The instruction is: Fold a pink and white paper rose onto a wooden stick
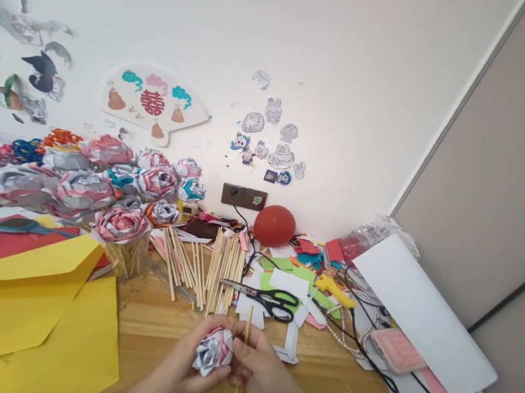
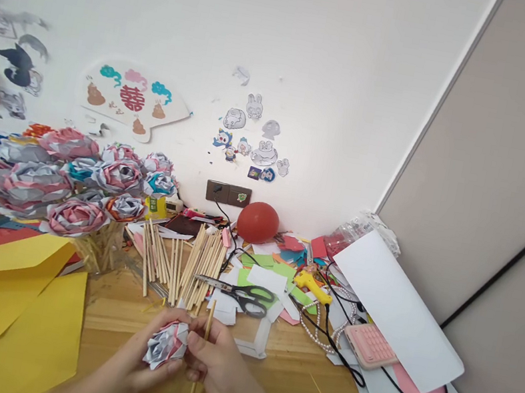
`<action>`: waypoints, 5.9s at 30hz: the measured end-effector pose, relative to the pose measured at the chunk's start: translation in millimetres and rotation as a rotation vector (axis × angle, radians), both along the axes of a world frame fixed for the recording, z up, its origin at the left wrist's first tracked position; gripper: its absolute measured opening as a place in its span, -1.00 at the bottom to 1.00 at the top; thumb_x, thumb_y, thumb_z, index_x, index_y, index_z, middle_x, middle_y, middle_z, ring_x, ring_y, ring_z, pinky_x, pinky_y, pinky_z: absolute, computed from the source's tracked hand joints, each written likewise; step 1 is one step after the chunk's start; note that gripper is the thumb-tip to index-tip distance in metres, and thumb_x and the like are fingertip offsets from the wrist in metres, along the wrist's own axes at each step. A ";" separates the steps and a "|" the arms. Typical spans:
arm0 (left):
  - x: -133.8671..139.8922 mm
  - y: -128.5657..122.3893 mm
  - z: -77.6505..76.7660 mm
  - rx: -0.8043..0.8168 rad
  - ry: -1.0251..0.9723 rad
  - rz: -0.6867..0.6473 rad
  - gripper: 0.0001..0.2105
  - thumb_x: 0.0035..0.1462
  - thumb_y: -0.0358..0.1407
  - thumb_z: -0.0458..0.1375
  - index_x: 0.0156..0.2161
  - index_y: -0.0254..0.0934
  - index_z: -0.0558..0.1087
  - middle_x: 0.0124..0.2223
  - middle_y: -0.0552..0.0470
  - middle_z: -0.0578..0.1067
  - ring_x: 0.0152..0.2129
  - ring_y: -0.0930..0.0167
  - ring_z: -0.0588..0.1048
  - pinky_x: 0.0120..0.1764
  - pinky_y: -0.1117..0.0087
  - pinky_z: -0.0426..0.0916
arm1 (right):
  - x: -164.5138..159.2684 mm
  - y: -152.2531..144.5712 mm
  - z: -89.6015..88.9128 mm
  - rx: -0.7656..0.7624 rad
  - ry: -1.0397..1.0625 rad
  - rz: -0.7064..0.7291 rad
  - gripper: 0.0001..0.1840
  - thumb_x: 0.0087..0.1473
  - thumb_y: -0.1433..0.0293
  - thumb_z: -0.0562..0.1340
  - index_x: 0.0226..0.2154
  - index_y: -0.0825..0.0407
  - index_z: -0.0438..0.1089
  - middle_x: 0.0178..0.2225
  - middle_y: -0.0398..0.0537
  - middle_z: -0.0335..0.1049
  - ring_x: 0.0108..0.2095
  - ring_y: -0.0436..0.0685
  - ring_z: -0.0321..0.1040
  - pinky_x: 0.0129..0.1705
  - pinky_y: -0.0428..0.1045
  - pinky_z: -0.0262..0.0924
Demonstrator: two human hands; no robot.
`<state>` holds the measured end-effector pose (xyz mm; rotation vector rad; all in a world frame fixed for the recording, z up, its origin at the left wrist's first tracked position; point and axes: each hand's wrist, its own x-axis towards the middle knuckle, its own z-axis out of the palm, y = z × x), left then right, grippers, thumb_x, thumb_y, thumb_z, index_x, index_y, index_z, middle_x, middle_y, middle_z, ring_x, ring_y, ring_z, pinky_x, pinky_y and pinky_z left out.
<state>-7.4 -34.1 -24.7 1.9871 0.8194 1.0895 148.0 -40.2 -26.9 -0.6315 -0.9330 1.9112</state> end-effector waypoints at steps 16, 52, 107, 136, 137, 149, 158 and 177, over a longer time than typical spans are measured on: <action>-0.9 -2.8 12.0 -0.015 -0.031 0.012 -0.73 -0.08 -0.33 0.17 -0.22 -0.25 0.27 -0.32 0.01 0.43 -0.39 0.36 0.45 -0.33 0.43 0.34 | -3.9 0.5 -4.9 0.067 -0.122 -0.051 -0.53 -0.27 0.13 0.38 -0.40 0.08 0.25 -0.58 -0.26 0.19 -0.66 -0.16 0.00 -0.63 -0.19 -0.19; -1.2 1.9 -4.2 -0.059 -0.052 0.025 -0.84 0.00 -0.34 0.11 -0.27 -0.23 0.25 -0.41 0.10 0.37 -0.50 0.43 0.39 -0.43 0.47 0.30 | -11.7 -2.9 -10.6 0.004 -0.022 -0.070 -0.56 -0.23 0.18 0.38 -0.43 0.05 0.18 -0.64 -0.32 0.14 -0.71 -0.20 -0.11 -0.66 -0.20 -0.20; -3.1 3.6 -6.1 -0.044 -0.039 0.119 -0.37 -0.09 -0.37 0.13 0.07 -0.18 -0.06 -0.31 0.06 0.38 -0.45 0.39 0.44 -0.36 0.41 0.34 | -4.5 3.6 -2.1 0.042 -0.056 -0.111 -0.61 -0.28 0.22 0.38 -0.46 0.06 0.23 -0.65 -0.33 0.09 -0.70 -0.16 -0.11 -0.66 -0.20 -0.21; 4.4 -1.9 2.3 0.102 0.262 0.079 -0.41 -0.25 -0.54 0.13 -0.03 -0.13 0.16 -0.10 -0.04 0.41 -0.18 0.24 0.40 -0.14 0.30 0.32 | 5.5 17.3 -9.6 0.421 -0.620 -0.400 -0.76 -0.13 0.27 0.27 -0.50 0.06 0.23 -0.55 -0.22 0.19 -0.53 -0.02 0.11 -0.46 -0.11 0.01; 4.1 -1.6 1.9 0.089 0.256 0.075 -0.40 -0.27 -0.55 0.13 -0.03 -0.13 0.16 -0.11 -0.03 0.40 -0.18 0.24 0.40 -0.15 0.30 0.31 | 5.6 16.8 -8.5 0.424 -0.629 -0.396 -0.76 -0.12 0.27 0.27 -0.50 0.06 0.22 -0.56 -0.23 0.17 -0.54 -0.03 0.08 -0.47 -0.12 -0.01; -8.0 9.2 -4.9 -0.109 0.036 -0.169 -0.39 -0.23 0.01 0.23 -0.07 -0.22 0.22 -0.15 -0.04 0.32 -0.22 0.27 0.32 -0.15 0.32 0.22 | 12.8 17.5 1.0 0.458 -0.663 -0.310 -0.85 -0.14 0.38 0.25 -0.52 0.06 0.23 -0.60 -0.27 0.11 -0.58 -0.06 0.02 -0.52 -0.15 -0.06; -2.3 19.2 -1.4 -0.288 0.101 0.024 -0.82 0.01 -0.22 0.13 -0.37 -0.33 0.41 -0.44 0.04 0.45 -0.46 0.39 0.40 -0.36 0.42 0.27 | 10.6 15.3 3.7 0.376 -0.761 -0.254 -0.90 -0.19 0.48 0.22 -0.56 0.05 0.24 -0.62 -0.27 0.19 -0.61 -0.05 0.12 -0.57 -0.16 -0.04; 4.1 14.8 10.5 -0.201 0.233 0.148 -0.86 -0.05 -0.30 0.15 -0.51 -0.35 0.44 -0.53 0.03 0.46 -0.53 0.37 0.40 -0.44 0.43 0.26 | 11.7 21.0 8.2 0.479 -0.857 -0.218 -0.89 -0.25 0.57 0.22 -0.59 0.07 0.28 -0.61 -0.26 0.20 -0.54 -0.03 0.17 -0.50 -0.16 0.02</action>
